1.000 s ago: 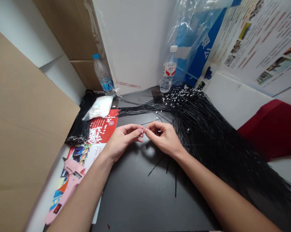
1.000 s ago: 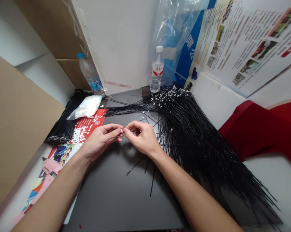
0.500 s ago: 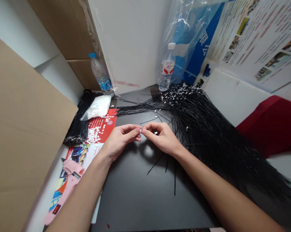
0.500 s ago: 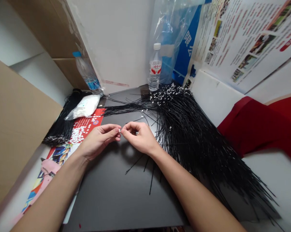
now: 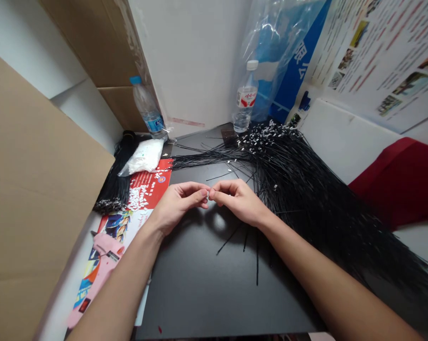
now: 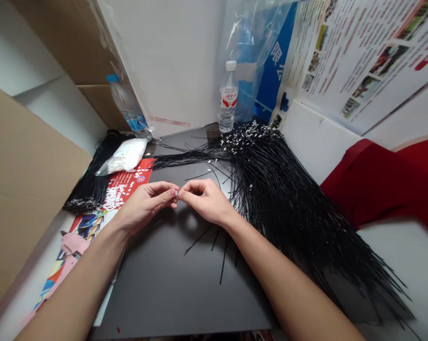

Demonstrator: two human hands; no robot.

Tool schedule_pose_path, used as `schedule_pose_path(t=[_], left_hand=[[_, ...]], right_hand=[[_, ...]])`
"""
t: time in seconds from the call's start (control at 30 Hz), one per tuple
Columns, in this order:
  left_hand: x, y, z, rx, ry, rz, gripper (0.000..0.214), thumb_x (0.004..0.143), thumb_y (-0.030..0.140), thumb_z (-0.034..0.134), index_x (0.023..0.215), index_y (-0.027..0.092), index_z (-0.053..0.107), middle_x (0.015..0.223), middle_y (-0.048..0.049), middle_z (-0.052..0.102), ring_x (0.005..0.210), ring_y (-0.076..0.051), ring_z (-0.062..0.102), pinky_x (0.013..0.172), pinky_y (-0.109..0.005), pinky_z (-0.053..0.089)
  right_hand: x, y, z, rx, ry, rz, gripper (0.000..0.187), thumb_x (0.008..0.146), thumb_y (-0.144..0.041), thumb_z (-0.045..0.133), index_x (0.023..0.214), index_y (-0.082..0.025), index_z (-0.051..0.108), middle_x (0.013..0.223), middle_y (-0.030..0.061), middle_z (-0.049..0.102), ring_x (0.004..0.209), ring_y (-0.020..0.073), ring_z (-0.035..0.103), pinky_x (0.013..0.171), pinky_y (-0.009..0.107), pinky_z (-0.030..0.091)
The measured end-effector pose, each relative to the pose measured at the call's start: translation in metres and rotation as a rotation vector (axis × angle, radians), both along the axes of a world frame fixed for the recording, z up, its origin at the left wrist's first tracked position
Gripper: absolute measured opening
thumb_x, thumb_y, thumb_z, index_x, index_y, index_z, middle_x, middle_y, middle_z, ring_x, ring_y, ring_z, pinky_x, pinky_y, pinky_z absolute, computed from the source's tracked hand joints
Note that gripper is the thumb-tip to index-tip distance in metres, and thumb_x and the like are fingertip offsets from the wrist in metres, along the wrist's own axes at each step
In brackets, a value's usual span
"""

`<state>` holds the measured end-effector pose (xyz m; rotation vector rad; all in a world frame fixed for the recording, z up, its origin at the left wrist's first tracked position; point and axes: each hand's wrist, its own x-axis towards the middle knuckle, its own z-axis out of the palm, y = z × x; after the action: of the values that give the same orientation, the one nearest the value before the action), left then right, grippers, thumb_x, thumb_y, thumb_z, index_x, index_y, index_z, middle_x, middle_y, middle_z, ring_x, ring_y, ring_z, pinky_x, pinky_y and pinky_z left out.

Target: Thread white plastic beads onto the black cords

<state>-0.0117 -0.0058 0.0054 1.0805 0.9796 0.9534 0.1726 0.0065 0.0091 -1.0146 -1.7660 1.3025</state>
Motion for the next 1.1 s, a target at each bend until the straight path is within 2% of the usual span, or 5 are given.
schedule_pose_path(t=[0.3,0.53,0.7,0.93,1.1], left_hand=[[0.003,-0.002,0.002,0.024,0.003,-0.036,0.020,0.074,0.037,0.082,0.083,0.019,0.079,0.084,-0.0040,0.074,0.069,-0.011,0.063,0.070,-0.024,0.051],[0.004,-0.002,0.004,0.047,0.063,-0.023,0.020,0.075,0.037,0.081,0.084,0.019,0.079,0.084,-0.0047,0.075,0.070,-0.014,0.064,0.071,-0.027,0.051],[0.006,-0.003,0.006,0.103,0.169,0.006,0.020,0.075,0.036,0.080,0.083,0.018,0.077,0.075,-0.0042,0.073,0.068,-0.015,0.065,0.070,-0.028,0.050],[0.014,-0.002,0.001,0.113,0.199,0.083,0.022,0.074,0.034,0.080,0.081,0.015,0.073,0.075,-0.0036,0.072,0.065,-0.014,0.064,0.067,-0.027,0.050],[0.015,-0.002,-0.005,0.049,0.070,0.082,0.025,0.073,0.036,0.082,0.084,0.015,0.074,0.080,-0.0038,0.073,0.066,-0.013,0.066,0.070,-0.027,0.053]], right_hand=[[0.002,0.001,0.000,-0.109,0.042,0.057,0.024,0.077,-0.036,0.062,0.064,-0.016,0.063,0.055,-0.0044,0.050,0.053,0.0072,0.037,0.052,0.022,0.028],[0.002,0.001,-0.001,-0.173,0.024,0.026,0.022,0.076,-0.034,0.063,0.063,-0.015,0.063,0.054,-0.0052,0.049,0.050,0.0062,0.034,0.049,0.022,0.025],[0.000,-0.002,-0.003,-0.355,0.052,-0.047,0.020,0.072,-0.032,0.063,0.061,-0.016,0.059,0.053,-0.0049,0.047,0.047,0.0054,0.033,0.045,0.022,0.020],[-0.004,-0.002,-0.001,-0.620,0.239,-0.083,0.021,0.064,-0.030,0.067,0.058,-0.016,0.053,0.049,-0.0078,0.041,0.041,0.0018,0.024,0.042,0.021,0.011],[-0.002,-0.003,0.000,-0.620,0.260,-0.077,0.027,0.065,-0.034,0.071,0.060,-0.015,0.052,0.051,-0.0077,0.043,0.040,0.0009,0.025,0.041,0.020,0.011]])
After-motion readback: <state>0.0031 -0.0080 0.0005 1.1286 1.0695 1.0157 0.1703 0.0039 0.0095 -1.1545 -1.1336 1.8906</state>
